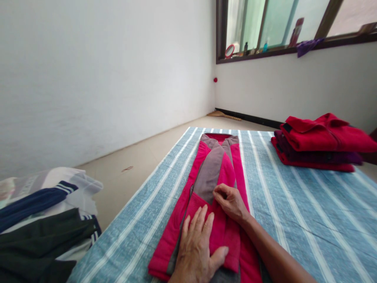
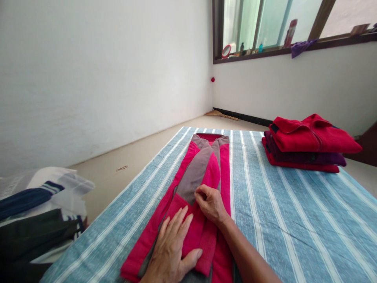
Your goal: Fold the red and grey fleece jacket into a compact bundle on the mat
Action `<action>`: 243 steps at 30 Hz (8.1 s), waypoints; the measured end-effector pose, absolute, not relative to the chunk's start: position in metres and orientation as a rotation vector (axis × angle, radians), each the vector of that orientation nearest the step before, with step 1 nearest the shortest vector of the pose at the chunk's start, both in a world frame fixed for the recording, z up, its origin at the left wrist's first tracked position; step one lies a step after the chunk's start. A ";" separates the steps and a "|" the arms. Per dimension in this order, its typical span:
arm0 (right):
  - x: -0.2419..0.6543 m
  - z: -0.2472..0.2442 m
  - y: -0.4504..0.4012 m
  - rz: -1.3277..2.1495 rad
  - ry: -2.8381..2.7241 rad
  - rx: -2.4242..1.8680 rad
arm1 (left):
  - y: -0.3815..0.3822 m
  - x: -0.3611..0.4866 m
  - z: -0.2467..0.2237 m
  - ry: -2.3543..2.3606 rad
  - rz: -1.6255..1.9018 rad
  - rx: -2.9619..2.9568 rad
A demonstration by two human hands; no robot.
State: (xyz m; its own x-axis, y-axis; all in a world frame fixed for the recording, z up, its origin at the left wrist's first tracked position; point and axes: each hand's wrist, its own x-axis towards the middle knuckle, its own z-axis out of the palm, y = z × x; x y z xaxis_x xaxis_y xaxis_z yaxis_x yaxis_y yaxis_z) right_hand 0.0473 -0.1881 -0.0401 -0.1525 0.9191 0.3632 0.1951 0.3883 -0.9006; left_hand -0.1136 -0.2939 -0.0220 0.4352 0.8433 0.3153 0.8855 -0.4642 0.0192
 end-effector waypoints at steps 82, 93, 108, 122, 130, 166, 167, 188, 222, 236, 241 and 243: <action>0.049 -0.038 -0.188 0.899 -1.612 -1.006 | -0.293 -0.115 -0.022 -1.473 -0.407 -2.515; 0.048 -0.041 -0.188 0.900 -1.603 -0.990 | -0.294 -0.115 -0.024 -1.483 -0.403 -2.512; 0.049 -0.038 -0.187 0.933 -1.580 -0.972 | -0.293 -0.117 -0.015 -1.612 -0.361 -2.632; 0.050 -0.035 -0.187 0.946 -1.574 -0.954 | -0.274 -0.131 -0.008 -1.856 -0.454 -2.583; 0.050 -0.035 -0.187 0.949 -1.571 -0.955 | -0.277 -0.133 -0.020 -1.819 -0.315 -2.602; 0.050 -0.031 -0.187 0.948 -1.578 -0.953 | -0.275 -0.102 -0.033 -1.726 -0.278 -2.554; 0.050 -0.031 -0.187 0.947 -1.579 -0.954 | -0.275 -0.102 -0.032 -1.725 -0.267 -2.555; 0.050 -0.033 -0.186 0.933 -1.586 -0.949 | -0.275 -0.100 -0.030 -1.719 -0.281 -2.537; 0.050 -0.033 -0.187 0.938 -1.576 -0.937 | -0.275 -0.099 -0.026 -1.686 -0.239 -2.522; 0.050 -0.035 -0.187 0.936 -1.579 -0.936 | -0.275 -0.100 -0.027 -1.623 -0.232 -2.483; 0.050 -0.035 -0.186 0.941 -1.580 -0.943 | -0.275 -0.101 -0.031 -1.618 -0.267 -2.480; 0.050 -0.034 -0.186 0.941 -1.581 -0.947 | -0.275 -0.101 -0.031 -1.626 -0.277 -2.484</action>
State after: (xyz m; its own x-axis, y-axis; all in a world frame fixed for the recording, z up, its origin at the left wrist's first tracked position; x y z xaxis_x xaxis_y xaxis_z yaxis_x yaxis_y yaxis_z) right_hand 0.0503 -0.1864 -0.0342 -0.1687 0.9163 0.3633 0.1173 0.3846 -0.9156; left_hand -0.1008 -0.2754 -0.0312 0.3918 0.8881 0.2406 0.9177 -0.3961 -0.0323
